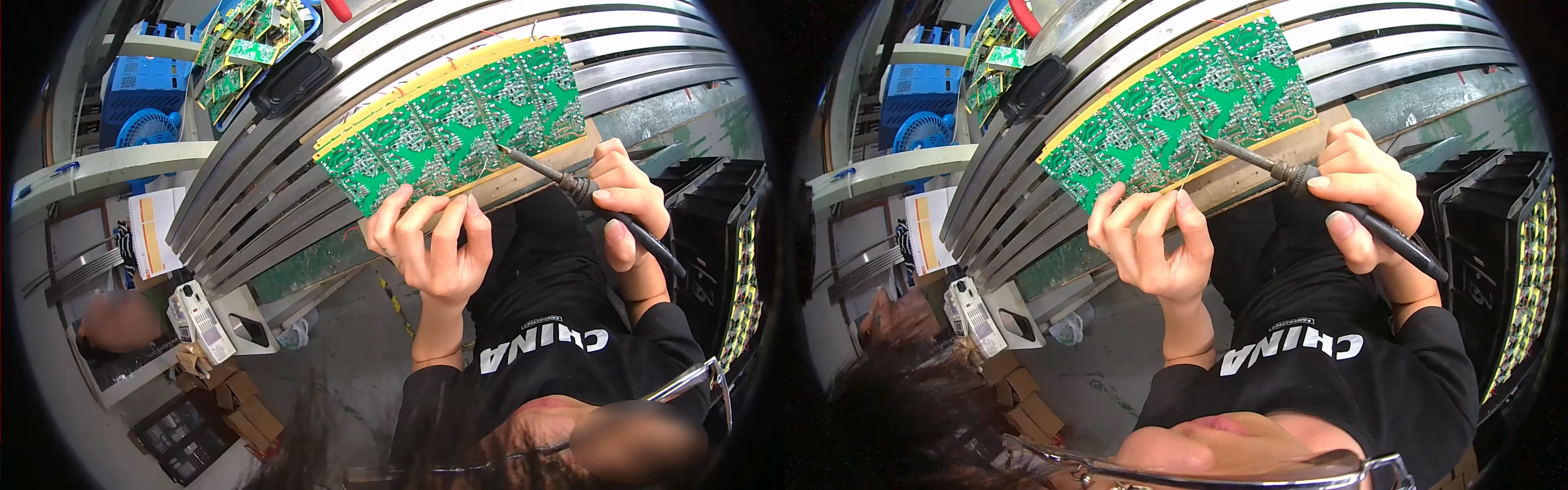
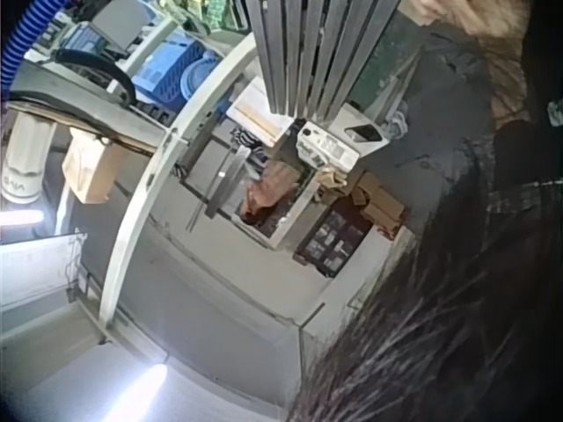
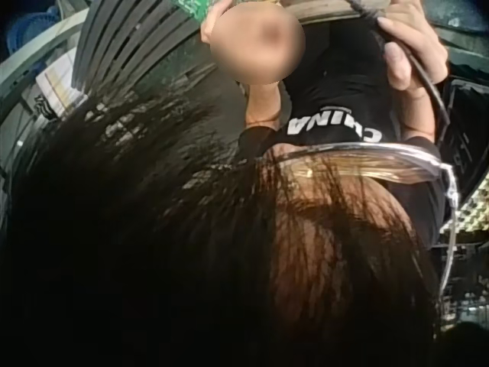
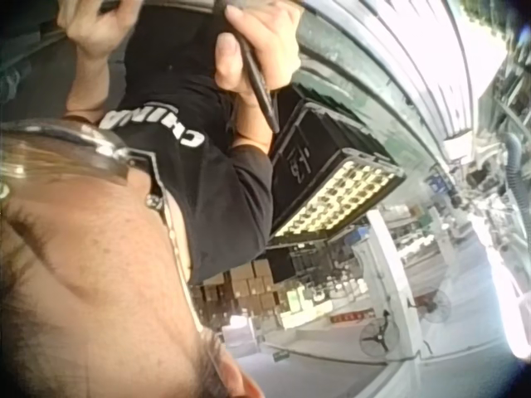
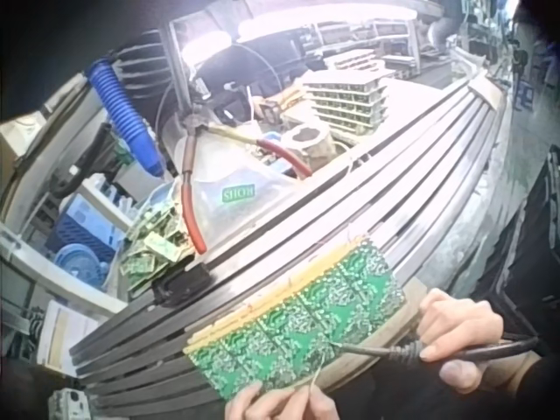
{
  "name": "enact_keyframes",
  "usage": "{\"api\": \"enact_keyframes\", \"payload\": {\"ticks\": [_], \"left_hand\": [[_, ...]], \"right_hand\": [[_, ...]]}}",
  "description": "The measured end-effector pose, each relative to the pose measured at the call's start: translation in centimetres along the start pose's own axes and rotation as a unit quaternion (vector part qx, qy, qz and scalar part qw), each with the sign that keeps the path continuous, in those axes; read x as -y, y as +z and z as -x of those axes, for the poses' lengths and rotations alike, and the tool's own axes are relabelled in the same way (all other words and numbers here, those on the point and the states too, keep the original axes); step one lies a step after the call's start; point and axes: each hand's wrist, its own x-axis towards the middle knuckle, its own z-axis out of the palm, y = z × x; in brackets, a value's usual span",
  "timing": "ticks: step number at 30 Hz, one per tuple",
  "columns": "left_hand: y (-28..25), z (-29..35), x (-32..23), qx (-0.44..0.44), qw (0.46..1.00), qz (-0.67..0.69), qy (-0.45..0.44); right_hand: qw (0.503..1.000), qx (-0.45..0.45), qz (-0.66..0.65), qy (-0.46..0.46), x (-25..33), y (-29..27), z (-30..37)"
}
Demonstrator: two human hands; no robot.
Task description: Soldering electronic components onto a printed circuit board at a manual assembly station.
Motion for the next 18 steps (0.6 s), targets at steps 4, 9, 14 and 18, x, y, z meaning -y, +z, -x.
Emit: {"api": "enact_keyframes", "payload": {"ticks": [4, 9, 14, 18], "left_hand": [[-0.05, -0.05, 0.02, 0.010, 1.000, -0.005, 0.001], [-0.05, -0.05, -0.12, 0.008, 1.000, 0.008, -0.001], [-0.02, -0.07, -0.39, 0.015, 1.000, -0.003, 0.007], [0.13, -0.20, -0.46, 0.005, 1.000, 0.000, -0.002]], "right_hand": [[1.000, -0.013, -0.005, -0.001, -0.17, 0.18, -0.01], [1.000, -0.013, -0.012, 0.004, -0.23, 0.14, 0.11], [1.000, 0.000, -0.013, 0.019, 0.00, -0.29, 0.28], [1.000, 0.006, -0.004, 0.018, 0.26, -0.38, 0.17]]}}
